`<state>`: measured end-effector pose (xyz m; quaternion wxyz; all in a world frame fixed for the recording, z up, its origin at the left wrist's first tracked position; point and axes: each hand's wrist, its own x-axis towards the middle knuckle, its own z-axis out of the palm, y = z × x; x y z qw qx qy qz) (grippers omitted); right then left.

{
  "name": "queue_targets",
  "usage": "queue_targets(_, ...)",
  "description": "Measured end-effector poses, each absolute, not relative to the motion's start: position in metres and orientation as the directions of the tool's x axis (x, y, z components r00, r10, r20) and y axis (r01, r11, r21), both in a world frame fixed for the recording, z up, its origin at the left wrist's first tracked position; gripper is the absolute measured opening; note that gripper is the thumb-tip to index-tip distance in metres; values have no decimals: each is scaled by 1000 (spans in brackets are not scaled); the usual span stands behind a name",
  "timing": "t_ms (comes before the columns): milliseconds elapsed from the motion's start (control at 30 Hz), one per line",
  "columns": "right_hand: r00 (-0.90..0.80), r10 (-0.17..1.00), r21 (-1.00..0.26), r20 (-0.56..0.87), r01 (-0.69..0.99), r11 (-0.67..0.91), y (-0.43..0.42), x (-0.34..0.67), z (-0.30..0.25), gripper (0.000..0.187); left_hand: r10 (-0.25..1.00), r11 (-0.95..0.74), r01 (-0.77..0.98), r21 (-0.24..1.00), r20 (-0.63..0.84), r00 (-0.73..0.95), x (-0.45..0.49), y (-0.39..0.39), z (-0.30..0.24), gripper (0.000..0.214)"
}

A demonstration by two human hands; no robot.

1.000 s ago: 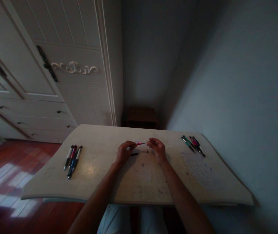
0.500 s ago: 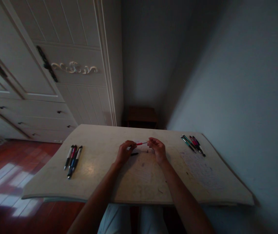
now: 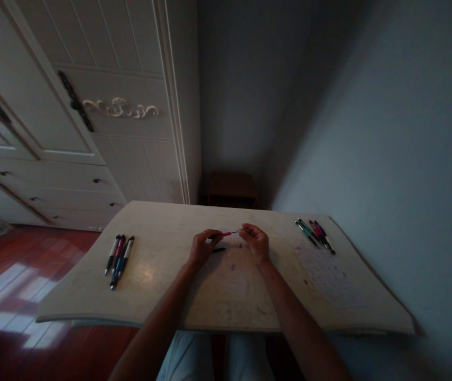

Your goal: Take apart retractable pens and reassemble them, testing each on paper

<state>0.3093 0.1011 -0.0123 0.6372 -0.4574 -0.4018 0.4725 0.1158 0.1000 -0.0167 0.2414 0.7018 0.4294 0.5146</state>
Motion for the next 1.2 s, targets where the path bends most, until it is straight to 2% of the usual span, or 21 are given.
queue_targets(333,293,952,-960,83,-233,156,106,313,-15,41,862,-499,348,793,494,110,118,102,-17,13)
queue_targets(567,244,968,-957,65,-261,130,101,303,-11,38,868,-485,342,805,490,77,119,103,-20,11)
queue_targets(900,277,961,-941,12,-321,105,102,301,-8,35,825,-548,429,718,548,137,122,106,-27,10)
queue_targets(1067,244,969,-949,24,-298,99,100,298,-9,36,828,-546,383,745,549,113,120,102,-22,10)
queue_targets(1200,214,976,-962,48,-252,103,100,298,-12,39,844,-530,409,743,508,171,120,100,-23,12)
